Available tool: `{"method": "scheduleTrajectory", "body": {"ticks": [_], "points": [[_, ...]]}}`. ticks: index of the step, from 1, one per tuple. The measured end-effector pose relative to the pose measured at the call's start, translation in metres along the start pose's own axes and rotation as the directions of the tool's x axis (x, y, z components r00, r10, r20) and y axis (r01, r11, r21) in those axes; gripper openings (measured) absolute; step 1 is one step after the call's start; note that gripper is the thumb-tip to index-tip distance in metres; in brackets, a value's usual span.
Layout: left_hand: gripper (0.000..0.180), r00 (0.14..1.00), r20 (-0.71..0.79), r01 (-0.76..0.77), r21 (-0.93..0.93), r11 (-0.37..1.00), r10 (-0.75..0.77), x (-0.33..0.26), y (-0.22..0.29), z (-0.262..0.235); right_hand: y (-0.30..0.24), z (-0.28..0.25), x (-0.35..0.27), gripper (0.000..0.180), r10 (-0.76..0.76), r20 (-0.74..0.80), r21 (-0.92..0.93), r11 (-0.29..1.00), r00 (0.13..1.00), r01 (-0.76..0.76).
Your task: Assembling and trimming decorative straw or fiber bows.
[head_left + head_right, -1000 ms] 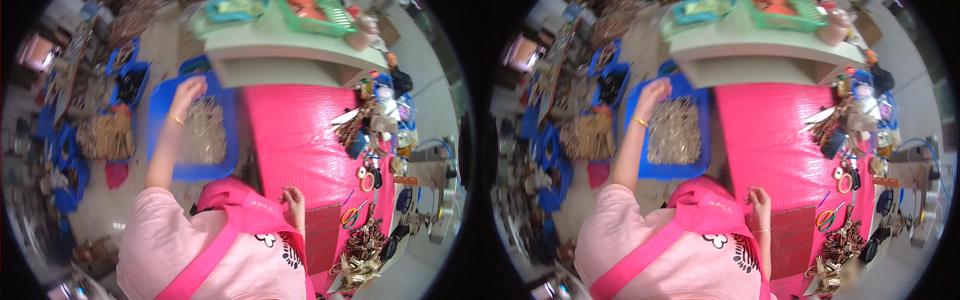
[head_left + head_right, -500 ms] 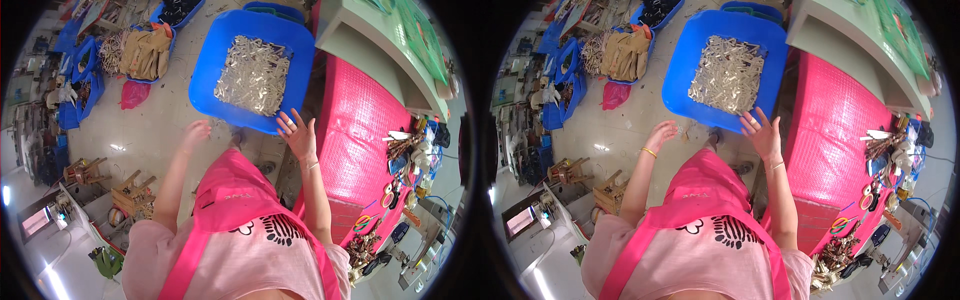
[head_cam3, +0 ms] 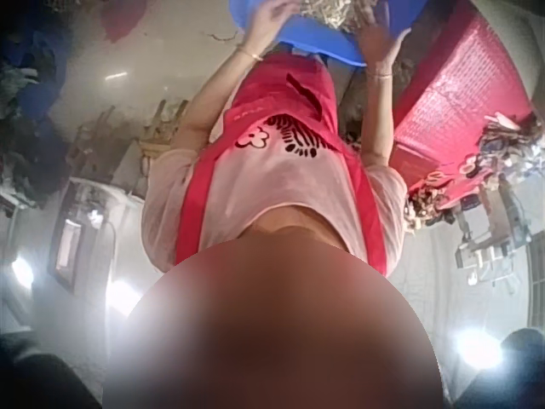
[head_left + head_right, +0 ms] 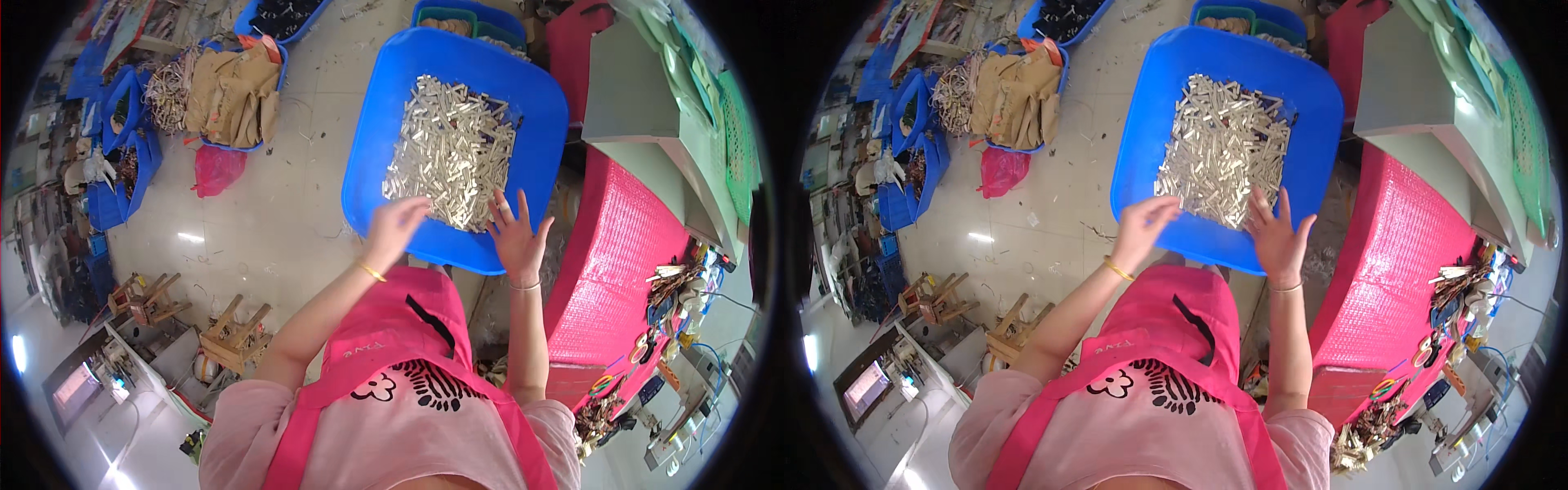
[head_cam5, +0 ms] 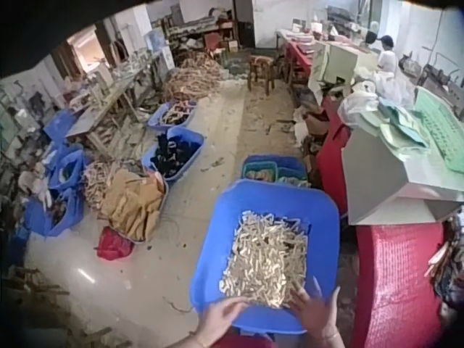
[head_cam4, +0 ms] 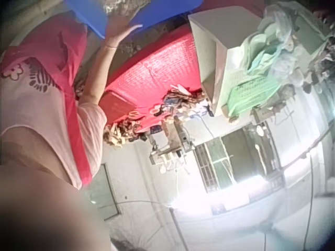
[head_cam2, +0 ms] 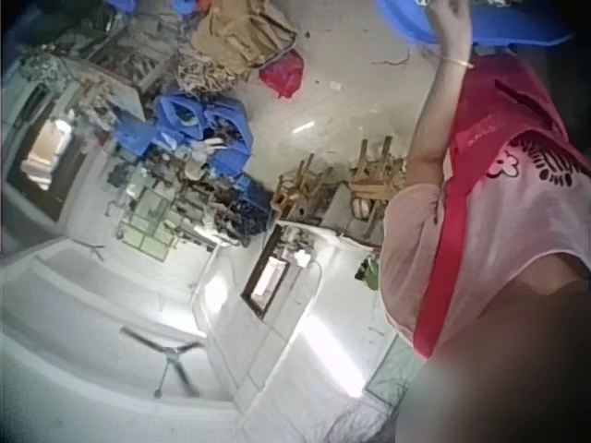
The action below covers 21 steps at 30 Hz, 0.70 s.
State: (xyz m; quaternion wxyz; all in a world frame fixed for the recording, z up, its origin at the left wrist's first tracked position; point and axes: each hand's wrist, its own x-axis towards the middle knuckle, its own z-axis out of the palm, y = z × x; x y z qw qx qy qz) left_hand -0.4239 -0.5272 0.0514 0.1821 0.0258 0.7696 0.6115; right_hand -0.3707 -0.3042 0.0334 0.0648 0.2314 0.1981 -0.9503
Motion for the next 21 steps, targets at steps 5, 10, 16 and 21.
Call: {"method": "scheduleTrajectory", "body": {"ticks": [5,10,16,21], "points": [[0.016,0.995,0.097,-0.023,-0.112,0.993,0.034,0.01,0.087,0.019,0.013,0.106,-0.007,0.077,-0.176,0.209,-0.082,0.977,0.962,0.196],[0.014,0.999,0.014,-0.043,-0.162,0.986,0.046,0.008,0.115,0.022,0.011,0.122,-0.009,0.078,-0.206,0.356,-0.21,0.933,0.911,0.293],[0.012,0.981,-0.131,-0.146,-0.006,0.989,0.144,0.005,0.128,0.024,0.001,0.127,-0.004,0.084,-0.192,0.429,-0.525,0.743,0.883,0.416],[0.011,0.934,-0.25,-0.214,0.178,0.961,0.254,0.004,0.144,0.021,-0.009,0.141,-0.002,0.095,-0.112,0.479,-0.671,0.592,0.871,0.446]]}}
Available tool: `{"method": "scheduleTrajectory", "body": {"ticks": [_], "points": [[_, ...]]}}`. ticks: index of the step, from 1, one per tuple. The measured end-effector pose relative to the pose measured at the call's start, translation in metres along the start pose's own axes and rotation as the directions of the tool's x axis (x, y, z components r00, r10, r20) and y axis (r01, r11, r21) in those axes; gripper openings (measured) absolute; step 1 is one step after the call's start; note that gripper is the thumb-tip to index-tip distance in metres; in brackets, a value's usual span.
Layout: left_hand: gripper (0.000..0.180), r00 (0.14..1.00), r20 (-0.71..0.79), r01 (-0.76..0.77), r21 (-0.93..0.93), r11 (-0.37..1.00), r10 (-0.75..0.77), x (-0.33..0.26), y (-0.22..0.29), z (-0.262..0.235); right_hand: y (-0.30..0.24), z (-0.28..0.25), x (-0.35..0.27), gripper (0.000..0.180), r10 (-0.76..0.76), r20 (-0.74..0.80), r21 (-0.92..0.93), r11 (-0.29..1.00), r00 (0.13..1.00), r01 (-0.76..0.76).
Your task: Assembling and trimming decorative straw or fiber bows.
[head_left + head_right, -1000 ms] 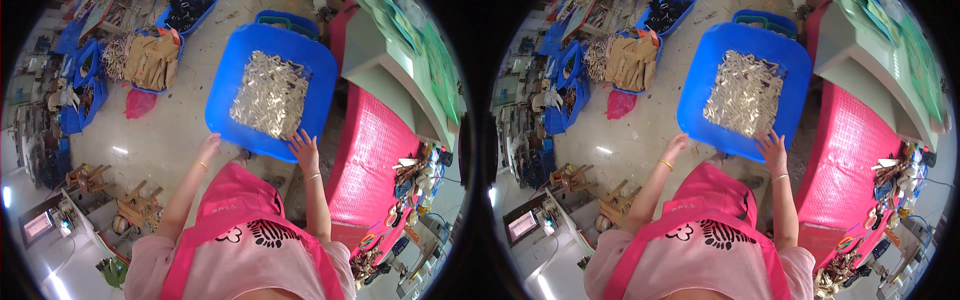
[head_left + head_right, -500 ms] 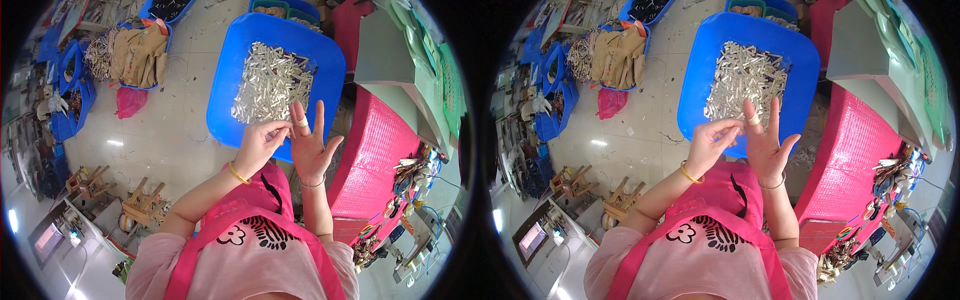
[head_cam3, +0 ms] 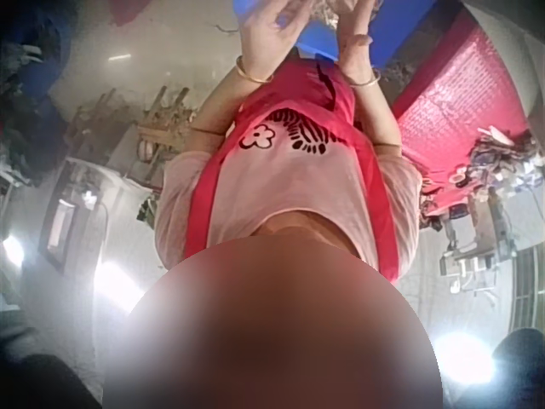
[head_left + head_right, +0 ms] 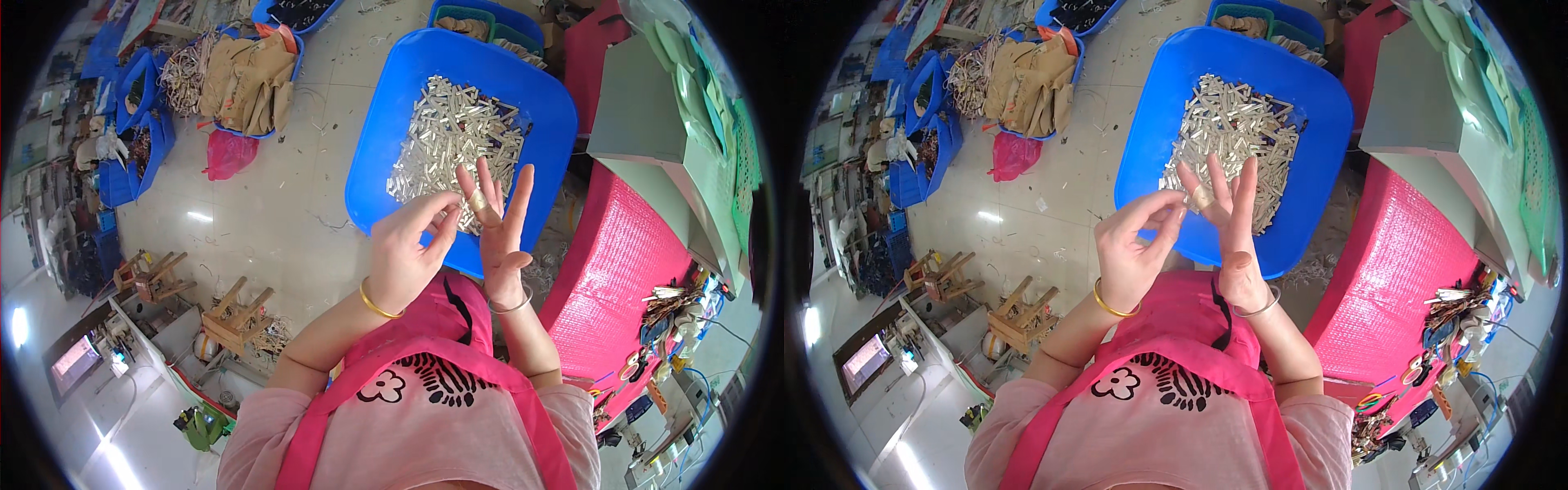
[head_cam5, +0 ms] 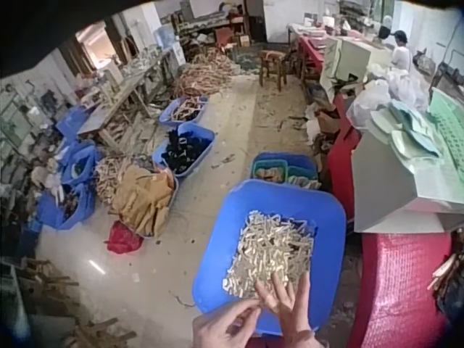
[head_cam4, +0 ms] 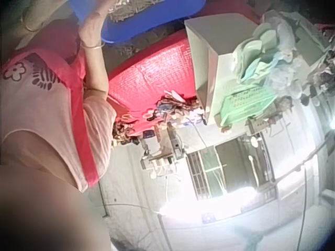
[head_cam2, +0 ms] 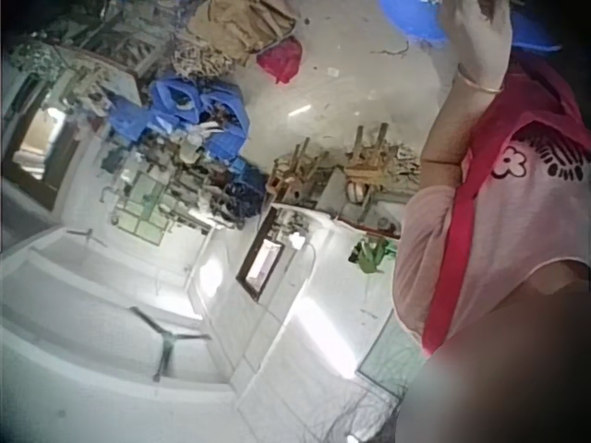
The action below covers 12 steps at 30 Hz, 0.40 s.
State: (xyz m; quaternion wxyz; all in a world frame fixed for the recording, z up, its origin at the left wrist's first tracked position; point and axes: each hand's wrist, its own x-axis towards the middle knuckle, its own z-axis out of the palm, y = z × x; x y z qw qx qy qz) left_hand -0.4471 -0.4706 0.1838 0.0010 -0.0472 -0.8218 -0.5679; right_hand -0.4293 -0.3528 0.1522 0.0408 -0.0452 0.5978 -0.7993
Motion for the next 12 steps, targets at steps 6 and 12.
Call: {"method": "scheduleTrajectory", "body": {"ticks": [6,12], "points": [[0.013,0.987,0.027,-0.163,0.169,0.972,0.161,0.01,0.0,0.0,0.004,-0.011,0.005,0.091,-0.176,0.17,-0.401,0.886,0.969,0.232],[0.011,0.998,0.064,-0.024,0.008,1.0,0.023,0.014,0.007,-0.002,-0.003,-0.008,0.003,0.087,-0.189,0.186,-0.618,0.74,0.964,0.264]]}}
